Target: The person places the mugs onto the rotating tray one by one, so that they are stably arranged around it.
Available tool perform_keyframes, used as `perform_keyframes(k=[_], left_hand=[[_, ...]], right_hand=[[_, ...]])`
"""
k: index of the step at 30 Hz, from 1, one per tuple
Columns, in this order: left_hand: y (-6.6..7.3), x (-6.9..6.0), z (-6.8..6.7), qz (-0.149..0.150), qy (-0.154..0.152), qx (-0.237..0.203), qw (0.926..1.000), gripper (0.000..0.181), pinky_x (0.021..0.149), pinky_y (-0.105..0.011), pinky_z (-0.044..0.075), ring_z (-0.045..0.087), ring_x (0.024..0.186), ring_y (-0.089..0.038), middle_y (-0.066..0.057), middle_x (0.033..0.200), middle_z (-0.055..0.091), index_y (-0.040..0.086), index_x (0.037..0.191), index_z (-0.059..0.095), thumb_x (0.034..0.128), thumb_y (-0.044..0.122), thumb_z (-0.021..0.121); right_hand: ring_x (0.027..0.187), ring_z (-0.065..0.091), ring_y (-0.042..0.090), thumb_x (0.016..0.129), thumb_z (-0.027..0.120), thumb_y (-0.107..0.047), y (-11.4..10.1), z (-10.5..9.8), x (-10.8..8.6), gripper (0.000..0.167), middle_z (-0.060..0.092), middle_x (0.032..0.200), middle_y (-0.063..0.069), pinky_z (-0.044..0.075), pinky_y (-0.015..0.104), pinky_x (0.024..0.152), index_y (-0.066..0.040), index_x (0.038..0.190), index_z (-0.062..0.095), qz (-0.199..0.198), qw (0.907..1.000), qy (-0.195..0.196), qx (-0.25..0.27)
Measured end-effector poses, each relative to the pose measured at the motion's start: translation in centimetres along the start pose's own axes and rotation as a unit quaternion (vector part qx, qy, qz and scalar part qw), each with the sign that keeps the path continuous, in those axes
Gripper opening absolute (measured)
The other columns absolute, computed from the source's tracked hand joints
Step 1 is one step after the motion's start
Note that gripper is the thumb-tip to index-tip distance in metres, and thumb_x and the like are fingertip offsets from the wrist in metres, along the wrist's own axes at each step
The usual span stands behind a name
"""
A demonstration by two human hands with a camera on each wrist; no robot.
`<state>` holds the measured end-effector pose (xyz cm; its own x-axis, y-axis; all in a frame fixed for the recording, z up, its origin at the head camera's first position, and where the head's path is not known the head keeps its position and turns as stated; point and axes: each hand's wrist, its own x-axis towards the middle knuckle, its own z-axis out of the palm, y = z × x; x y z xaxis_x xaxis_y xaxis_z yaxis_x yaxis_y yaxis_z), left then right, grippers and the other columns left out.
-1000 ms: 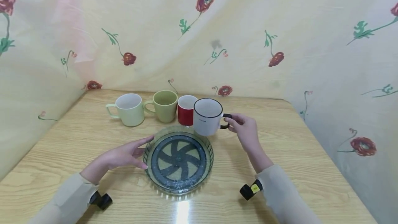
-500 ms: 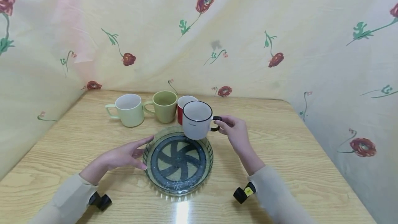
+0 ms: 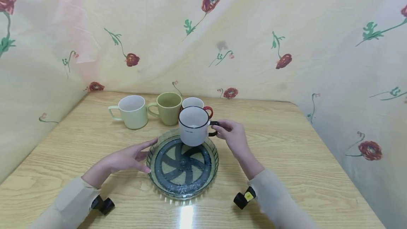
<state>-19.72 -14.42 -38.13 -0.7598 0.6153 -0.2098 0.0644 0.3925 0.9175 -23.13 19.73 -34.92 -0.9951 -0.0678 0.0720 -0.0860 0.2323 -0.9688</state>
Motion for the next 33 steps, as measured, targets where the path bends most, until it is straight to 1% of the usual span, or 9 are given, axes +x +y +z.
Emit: perform_keyframes(k=[6,13,17,21,26,30,33], left_hand=[[-0.2,0.0,-0.1,0.000,0.002,-0.004,1.0000,0.103,0.116,-0.057,0.028,0.020,0.142,-0.053,-0.027,0.161,0.002,0.004,0.156,0.005,0.0803,0.005,0.076],[-0.2,0.0,-0.2,-0.006,0.005,-0.001,1.0000,0.103,0.115,-0.056,0.029,0.021,0.142,-0.051,-0.025,0.161,0.003,0.005,0.156,0.006,0.0804,0.006,0.076],[-0.2,0.0,-0.1,-0.007,0.005,-0.002,1.0000,0.103,0.116,-0.056,0.029,0.022,0.142,-0.051,-0.025,0.161,0.003,0.005,0.156,0.006,0.0802,0.006,0.076],[-0.3,0.0,-0.2,-0.005,0.006,-0.001,1.0000,0.103,0.116,-0.056,0.028,0.022,0.142,-0.051,-0.025,0.161,0.003,0.004,0.156,0.006,0.0803,0.006,0.076],[-0.4,0.0,-0.2,-0.005,0.006,-0.004,1.0000,0.103,0.116,-0.055,0.029,0.022,0.142,-0.051,-0.025,0.161,0.002,0.005,0.156,0.005,0.0802,0.005,0.076],[-0.4,0.0,-0.2,-0.006,0.006,-0.007,0.9999,0.103,0.115,-0.055,0.029,0.022,0.142,-0.051,-0.025,0.161,0.002,0.005,0.156,0.005,0.0800,0.004,0.075],[-0.3,0.0,-0.2,-0.006,0.006,-0.007,0.9999,0.103,0.115,-0.055,0.029,0.022,0.142,-0.052,-0.026,0.161,0.002,0.005,0.156,0.006,0.0798,0.003,0.076]], right_hand=[[0.086,0.066,-0.002,0.095,0.059,-0.005,0.2,0.4,0.1,0.033,0.068,0.092,-0.012,0.058,0.019,0.078,0.014,0.122,0.057,0.005,0.9999,-0.009,-0.001],[0.088,0.068,0.003,0.094,0.062,-0.006,0.2,0.9,-0.3,0.033,0.070,0.094,-0.007,0.059,0.021,0.077,0.013,0.120,0.059,0.004,0.9998,-0.016,-0.005],[0.085,0.067,0.000,0.093,0.063,-0.007,0.4,1.3,-0.3,0.033,0.071,0.096,-0.003,0.059,0.021,0.078,0.013,0.119,0.060,0.004,0.9996,-0.024,-0.012],[0.085,0.066,-0.001,0.093,0.062,-0.007,0.7,1.5,-0.2,0.033,0.072,0.101,0.004,0.059,0.021,0.079,0.013,0.119,0.060,0.003,0.9995,-0.026,-0.019],[0.089,0.067,0.004,0.094,0.062,-0.006,1.0,1.8,0.1,0.033,0.072,0.103,0.007,0.059,0.022,0.079,0.013,0.120,0.060,0.008,0.9994,-0.027,-0.020],[0.091,0.068,0.010,0.094,0.062,-0.008,1.1,2.1,0.3,0.032,0.071,0.104,0.008,0.059,0.023,0.080,0.010,0.120,0.061,0.020,0.9990,-0.030,-0.028],[0.096,0.068,0.017,0.094,0.062,-0.009,1.3,2.2,0.4,0.031,0.069,0.106,0.009,0.059,0.024,0.081,0.007,0.121,0.062,0.027,0.9985,-0.033,-0.035]])
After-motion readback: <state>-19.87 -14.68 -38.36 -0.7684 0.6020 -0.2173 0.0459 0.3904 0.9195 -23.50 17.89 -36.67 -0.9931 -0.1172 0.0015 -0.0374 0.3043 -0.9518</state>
